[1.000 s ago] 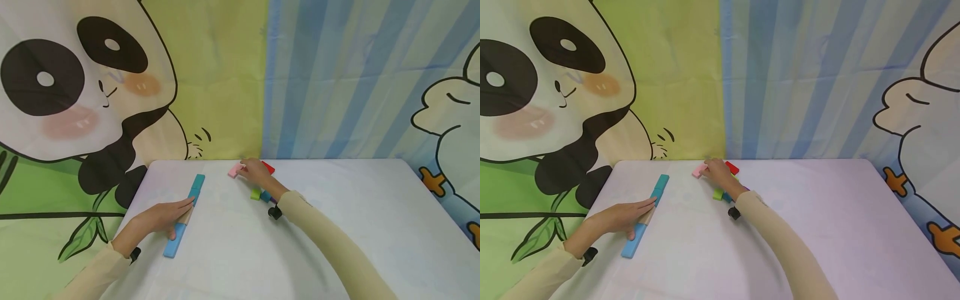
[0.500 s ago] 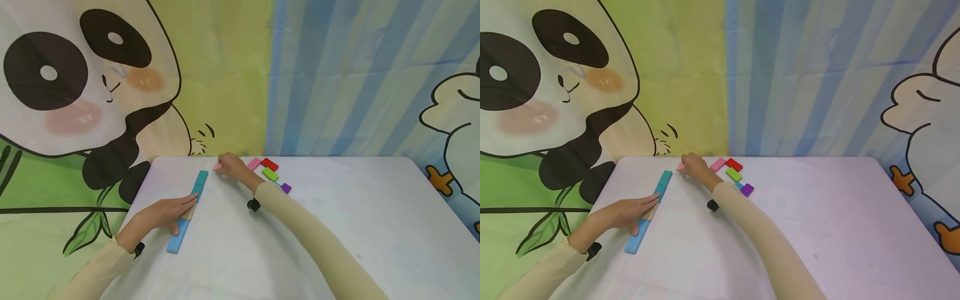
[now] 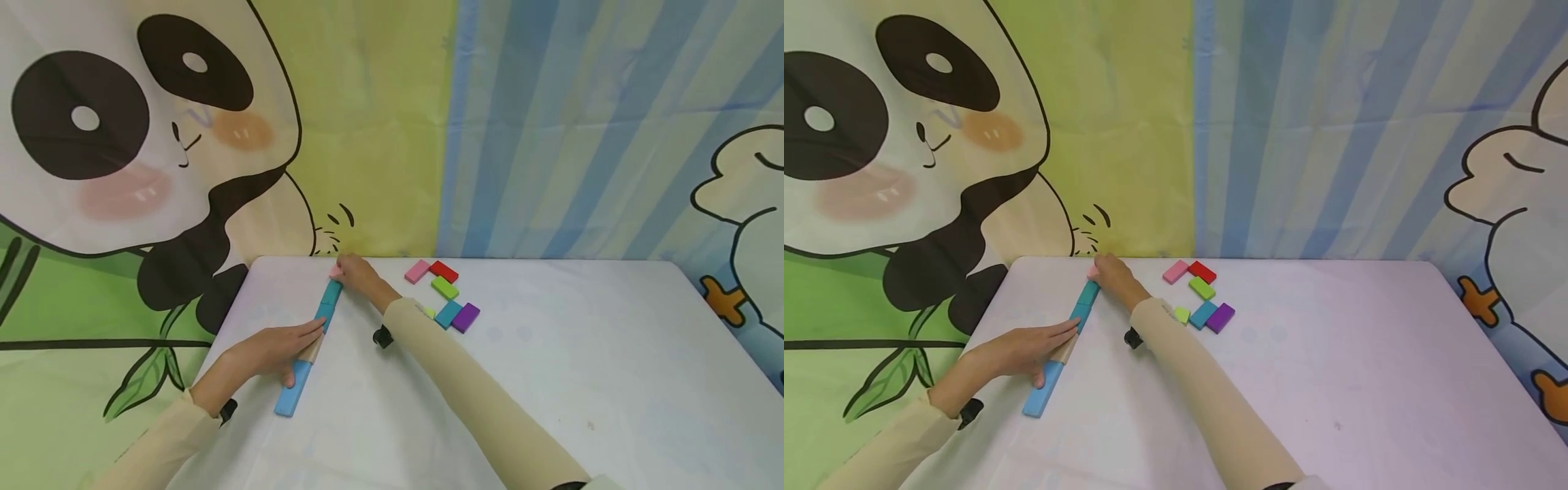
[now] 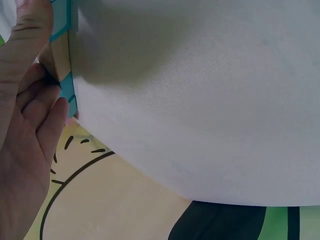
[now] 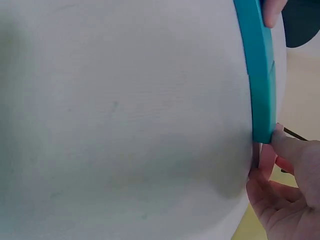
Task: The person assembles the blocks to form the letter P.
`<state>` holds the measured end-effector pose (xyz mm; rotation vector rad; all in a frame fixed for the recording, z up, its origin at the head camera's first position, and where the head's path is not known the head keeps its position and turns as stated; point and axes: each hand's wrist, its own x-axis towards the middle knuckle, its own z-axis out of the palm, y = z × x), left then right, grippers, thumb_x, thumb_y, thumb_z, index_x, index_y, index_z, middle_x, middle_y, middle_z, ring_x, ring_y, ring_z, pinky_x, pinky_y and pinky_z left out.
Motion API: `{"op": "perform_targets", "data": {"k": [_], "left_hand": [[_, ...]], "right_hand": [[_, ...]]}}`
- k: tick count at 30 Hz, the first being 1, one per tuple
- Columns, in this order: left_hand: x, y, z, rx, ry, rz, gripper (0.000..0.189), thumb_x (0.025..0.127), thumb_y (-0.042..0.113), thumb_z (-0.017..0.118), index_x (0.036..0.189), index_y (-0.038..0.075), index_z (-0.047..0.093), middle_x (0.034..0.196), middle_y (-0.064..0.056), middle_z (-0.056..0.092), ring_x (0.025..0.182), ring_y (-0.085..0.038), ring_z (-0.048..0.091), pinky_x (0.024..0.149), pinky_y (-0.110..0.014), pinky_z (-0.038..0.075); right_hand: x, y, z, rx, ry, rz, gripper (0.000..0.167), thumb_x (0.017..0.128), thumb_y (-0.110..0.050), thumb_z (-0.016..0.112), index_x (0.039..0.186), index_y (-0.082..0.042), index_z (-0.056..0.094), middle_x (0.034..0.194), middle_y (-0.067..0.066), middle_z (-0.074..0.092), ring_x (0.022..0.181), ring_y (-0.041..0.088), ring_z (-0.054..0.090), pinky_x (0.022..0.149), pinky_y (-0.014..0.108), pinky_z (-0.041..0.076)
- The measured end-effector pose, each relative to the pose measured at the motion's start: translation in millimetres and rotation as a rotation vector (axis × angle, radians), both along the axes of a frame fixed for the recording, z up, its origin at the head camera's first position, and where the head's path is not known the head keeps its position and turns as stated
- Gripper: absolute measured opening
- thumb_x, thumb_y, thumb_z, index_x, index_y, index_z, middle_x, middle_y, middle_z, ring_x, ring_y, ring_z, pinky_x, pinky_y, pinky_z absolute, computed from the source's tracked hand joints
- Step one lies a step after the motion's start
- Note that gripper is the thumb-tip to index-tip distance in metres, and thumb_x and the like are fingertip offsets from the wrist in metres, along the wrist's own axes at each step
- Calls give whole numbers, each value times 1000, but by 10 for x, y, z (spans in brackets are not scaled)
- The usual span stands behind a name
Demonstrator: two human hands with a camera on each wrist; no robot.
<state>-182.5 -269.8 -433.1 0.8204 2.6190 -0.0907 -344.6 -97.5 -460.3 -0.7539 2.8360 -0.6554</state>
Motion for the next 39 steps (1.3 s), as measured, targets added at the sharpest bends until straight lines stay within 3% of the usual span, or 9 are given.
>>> {"op": "perform_targets", "data": {"k": [4, 7, 10, 13, 18, 24, 32, 36, 39], "left_hand": [[1, 18, 28, -11, 27, -40, 109, 65, 46, 81, 151, 3, 30, 160, -11, 28, 134, -27, 49, 101, -41, 49], [5, 29, 40, -15, 32, -49, 109, 65, 46, 80, 151, 2, 29, 159, -11, 29, 133, -27, 50, 101, -40, 49], [21, 27, 51, -11, 29, -51, 109, 65, 47, 80, 151, 2, 30, 159, -12, 30, 133, -27, 51, 100, -40, 49], [42, 12, 53, -13, 34, -57, 108, 64, 48, 78, 150, 1, 32, 159, -13, 30, 132, -27, 51, 100, -40, 50], [42, -39, 26, -56, 64, -79, 107, 65, 51, 77, 149, 2, 34, 159, -12, 28, 134, -26, 49, 100, -38, 50], [39, -62, 33, -39, 33, -51, 108, 64, 49, 77, 150, 1, 33, 160, -12, 27, 133, -28, 49, 99, -39, 50], [31, -49, 21, -29, 31, -57, 107, 65, 49, 77, 150, 1, 33, 160, -12, 27, 134, -28, 49, 100, -40, 50], [12, -35, 30, -8, 27, -55, 107, 65, 49, 76, 150, 1, 31, 159, -13, 28, 134, -29, 49, 100, -41, 49], [3, -22, 34, 1, 9, -40, 108, 65, 48, 76, 151, 1, 30, 160, -13, 27, 134, -29, 48, 101, -42, 48]], "right_hand": [[30, 56, -9, 78, 53, 47, 22, 101, -21, 53, 112, -5, 63, 105, 7, 66, 91, 17, 56, 81, 27, 48], [85, 114, -3, 124, 82, 85, 23, 102, -21, 49, 114, -7, 64, 119, 11, 64, 107, 22, 60, 92, 31, 50], [143, 217, 37, 140, 99, 117, 32, 103, -24, 47, 130, -10, 58, 146, 15, 48, 135, 28, 46, 111, 39, 42], [169, 423, 154, 179, 139, 141, 43, 103, -28, 46, 144, -13, 46, 158, 14, 31, 146, 28, 31, 118, 43, 32], [47, 1091, 347, 296, 160, 232, 43, 102, -16, 49, 144, -8, 45, 154, 15, 38, 142, 31, 37, 117, 42, 34], [-88, 1687, 227, 318, 38, 259, 39, 97, -9, 57, 136, -8, 55, 137, 12, 56, 126, 28, 52, 109, 41, 43], [-209, 1700, 78, 257, 8, 262, 26, 93, -16, 65, 117, -11, 57, 106, 4, 63, 98, 19, 56, 91, 30, 51], [-243, 1599, 78, 182, 20, 287, 29, 95, -16, 63, 122, -9, 57, 109, 6, 61, 101, 21, 54, 94, 33, 49], [-210, 1396, 76, 92, 61, 256, 36, 95, -15, 62, 128, -4, 57, 116, 10, 61, 104, 23, 54, 95, 33, 49]]}}
